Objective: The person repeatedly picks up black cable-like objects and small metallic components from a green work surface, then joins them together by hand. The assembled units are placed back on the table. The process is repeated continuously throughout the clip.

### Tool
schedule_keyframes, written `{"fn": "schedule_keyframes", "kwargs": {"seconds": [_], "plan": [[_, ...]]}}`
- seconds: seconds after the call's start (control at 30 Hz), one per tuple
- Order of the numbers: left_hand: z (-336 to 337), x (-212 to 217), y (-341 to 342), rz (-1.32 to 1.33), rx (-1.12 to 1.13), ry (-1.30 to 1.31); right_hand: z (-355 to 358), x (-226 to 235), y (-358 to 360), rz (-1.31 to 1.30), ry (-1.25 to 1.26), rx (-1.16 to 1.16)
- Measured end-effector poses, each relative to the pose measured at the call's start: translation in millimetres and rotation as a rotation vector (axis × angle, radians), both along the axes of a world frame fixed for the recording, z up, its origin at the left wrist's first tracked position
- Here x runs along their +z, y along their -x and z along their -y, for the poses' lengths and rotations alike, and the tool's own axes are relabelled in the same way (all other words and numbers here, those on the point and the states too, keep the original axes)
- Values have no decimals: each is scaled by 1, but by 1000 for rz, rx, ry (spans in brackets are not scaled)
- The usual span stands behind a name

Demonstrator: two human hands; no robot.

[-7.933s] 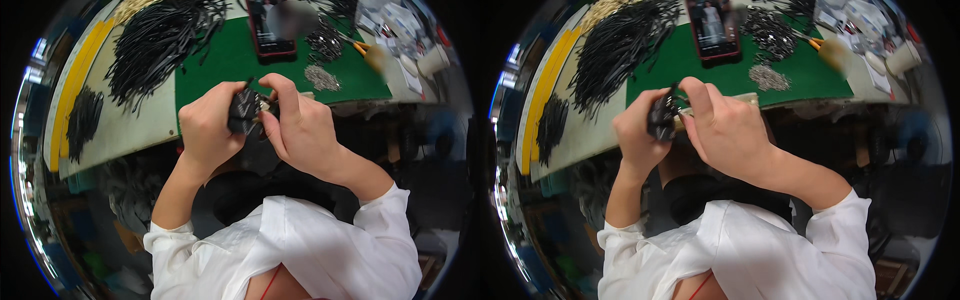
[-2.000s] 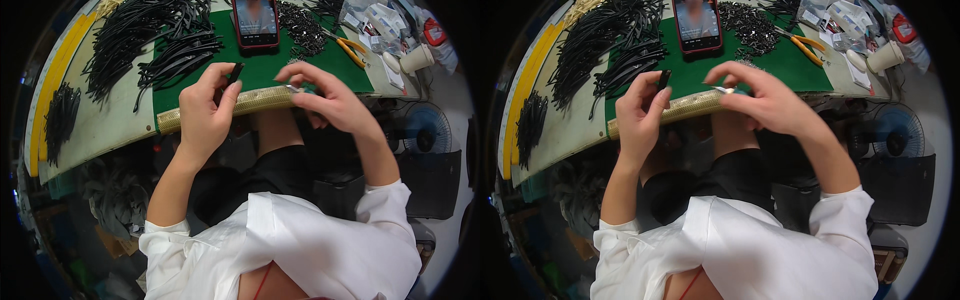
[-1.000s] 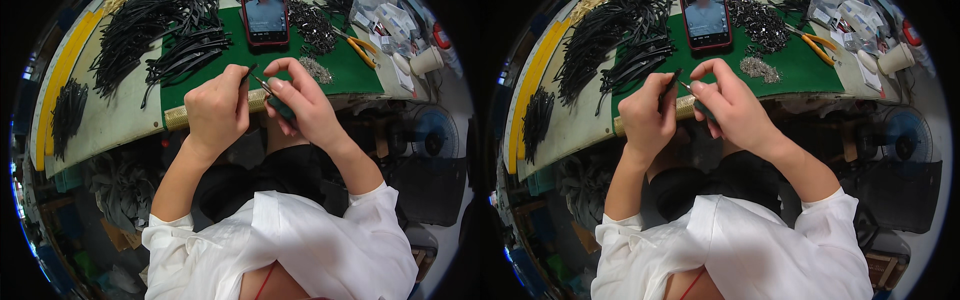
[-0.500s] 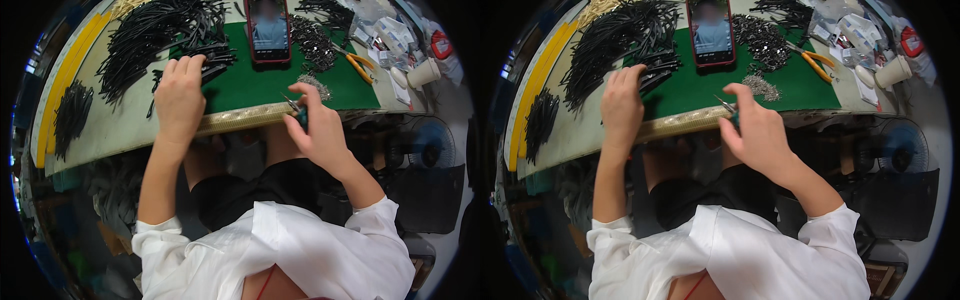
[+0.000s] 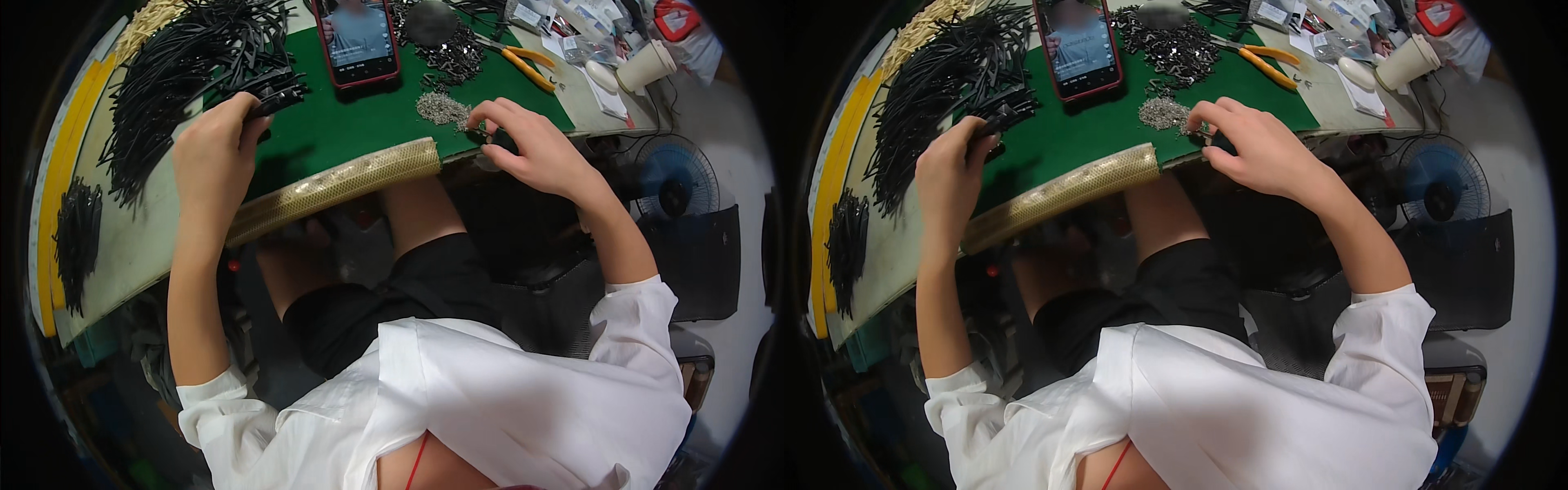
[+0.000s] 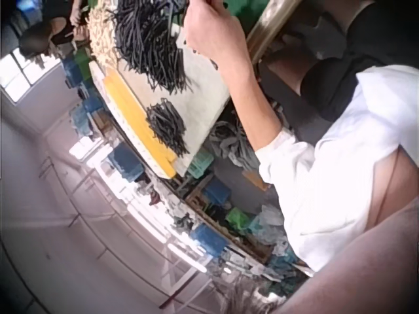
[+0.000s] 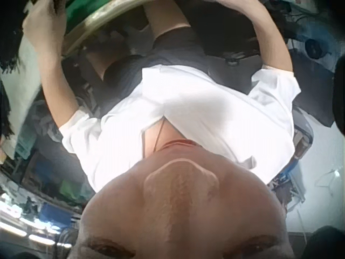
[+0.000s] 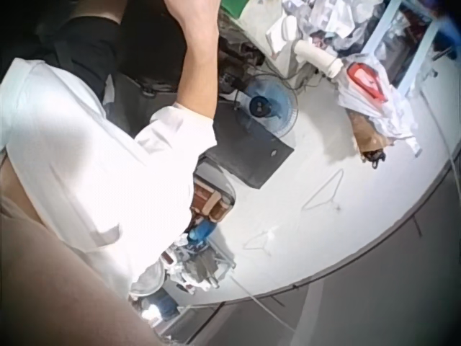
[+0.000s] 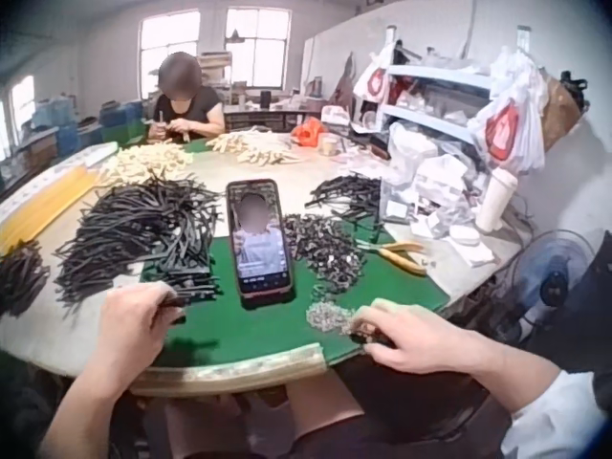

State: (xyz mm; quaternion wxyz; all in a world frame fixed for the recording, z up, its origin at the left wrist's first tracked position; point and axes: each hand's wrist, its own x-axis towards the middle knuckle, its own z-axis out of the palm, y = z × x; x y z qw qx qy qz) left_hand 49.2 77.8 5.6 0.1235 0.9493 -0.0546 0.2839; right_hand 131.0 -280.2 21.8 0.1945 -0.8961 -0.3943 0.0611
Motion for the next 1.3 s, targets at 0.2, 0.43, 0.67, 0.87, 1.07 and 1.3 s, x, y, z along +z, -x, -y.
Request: {"fn": "schedule_keyframes", "kwargs": {"seconds": [0.2,0.43,0.67,0.87,1.07,1.3], "plan": [[33,13,28,-210,-195,663,-6,2,0,35,69,35],[47,-2,38,-317,-287,899,-14,7,1,13,178,1],[52,-9,39,-280,-301,969,-16,7,1,1,169,-7],[49,-13,41,-285,-338,973,-22,8,-1,30,208,6],[55,-15,46,-239,-327,1031,-25,9,-2,51,212,20],[68,-9,48,-102,-260,974,-34,15,5,58,51,46]]}}
